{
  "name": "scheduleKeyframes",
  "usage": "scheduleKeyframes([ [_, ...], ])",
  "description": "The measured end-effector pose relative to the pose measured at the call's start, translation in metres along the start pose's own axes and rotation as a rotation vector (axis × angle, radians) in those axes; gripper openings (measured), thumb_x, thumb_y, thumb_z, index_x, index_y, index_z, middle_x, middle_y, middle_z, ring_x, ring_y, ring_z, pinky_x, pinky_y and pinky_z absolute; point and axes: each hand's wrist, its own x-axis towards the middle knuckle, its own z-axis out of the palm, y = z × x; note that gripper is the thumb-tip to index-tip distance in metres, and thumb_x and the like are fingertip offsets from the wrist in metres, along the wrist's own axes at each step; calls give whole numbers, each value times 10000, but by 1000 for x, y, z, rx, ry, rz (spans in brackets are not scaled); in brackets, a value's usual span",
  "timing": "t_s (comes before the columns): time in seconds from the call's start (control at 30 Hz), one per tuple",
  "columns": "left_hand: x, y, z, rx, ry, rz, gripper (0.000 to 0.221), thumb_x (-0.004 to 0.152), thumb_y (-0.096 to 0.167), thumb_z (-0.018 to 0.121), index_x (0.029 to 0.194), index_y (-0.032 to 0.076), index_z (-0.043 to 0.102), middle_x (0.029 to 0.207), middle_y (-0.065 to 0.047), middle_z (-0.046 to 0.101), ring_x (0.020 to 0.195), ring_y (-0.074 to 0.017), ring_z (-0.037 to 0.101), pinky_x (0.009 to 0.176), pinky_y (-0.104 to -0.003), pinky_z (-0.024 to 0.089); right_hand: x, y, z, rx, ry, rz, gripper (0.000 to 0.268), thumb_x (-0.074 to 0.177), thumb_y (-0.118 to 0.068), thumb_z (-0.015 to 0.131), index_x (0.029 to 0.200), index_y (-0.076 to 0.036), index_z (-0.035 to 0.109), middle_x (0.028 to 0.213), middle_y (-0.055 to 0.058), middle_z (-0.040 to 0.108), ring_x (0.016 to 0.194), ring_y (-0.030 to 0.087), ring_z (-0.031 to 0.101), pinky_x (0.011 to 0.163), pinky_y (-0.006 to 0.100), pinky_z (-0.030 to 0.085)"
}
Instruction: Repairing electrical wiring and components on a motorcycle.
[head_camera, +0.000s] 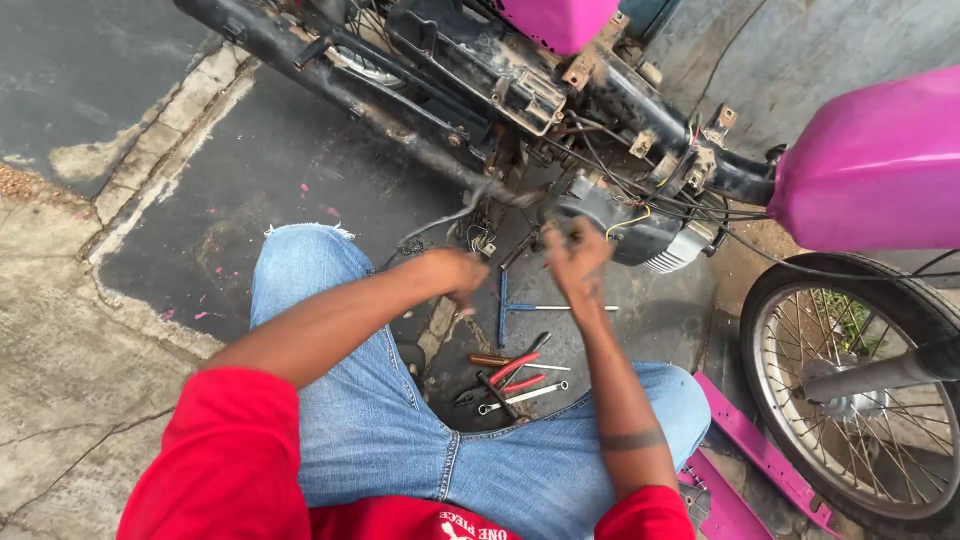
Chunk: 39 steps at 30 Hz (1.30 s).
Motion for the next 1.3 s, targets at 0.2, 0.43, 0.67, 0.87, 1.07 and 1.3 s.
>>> scheduleKeyframes([
  [0.2, -110, 8, -85, -334, 1133, 500, 443, 1011, 496, 734, 887, 81, 646, 792, -59, 613, 741, -221, 656, 740, -400, 563, 0, -108, -54, -452, 573, -743, 240, 673, 40, 715, 805, -11, 522, 889, 215, 654, 801, 373, 634, 689, 466, 529],
  [0.43, -83, 33, -52, -1605, 891, 180, 474, 1084, 456, 630, 861, 44, 699, 798, -63, 713, 655, -68, 647, 597, -266, 524, -57, -81, 31, -33, 268, -302, 261, 848, -50, 720, 1081, 23, 628, 911, 171, 675, 781, 271, 684, 691, 391, 553],
  [0.67, -101, -17, -66, -2103, 979, 162, 267, 995, 245, 584, 1094, 30, 706, 765, -33, 607, 566, -88, 673, 452, -280, 549, -36, -57, 12, 324, -270, -242, 432, 856, -95, 752, 1275, 12, 733, 987, 119, 805, 820, 242, 797, 795, 341, 658],
  [0.87, -195, -4, -100, -1639, 534, 677, 321, 935, 321, 685, 1059, 25, 689, 692, -5, 669, 507, -68, 645, 430, -250, 530, -8, -97, -21, 274, 104, -421, 520, 881, -202, 797, 1305, 21, 593, 1344, 169, 645, 1255, 262, 655, 1112, 400, 546],
  [1.07, -249, -33, -129, -1294, 522, 1069, 301, 807, 192, 884, 953, 28, 677, 820, -51, 684, 662, -101, 690, 585, -286, 598, -20, -43, 11, 463, -268, -622, 642, 855, -364, 790, 1262, 73, 554, 1279, 264, 551, 1228, 338, 537, 1043, 429, 440],
  [1.3, -211, -115, -159, -1434, 837, 824, 988, 726, 250, 900, 1544, 23, 393, 1430, -134, 662, 625, -155, 646, 562, -345, 554, -25, -42, 15, 532, -566, 143, 304, 1013, -250, 722, 1054, 43, 652, 725, -14, 622, 629, 95, 586, 574, 295, 485],
])
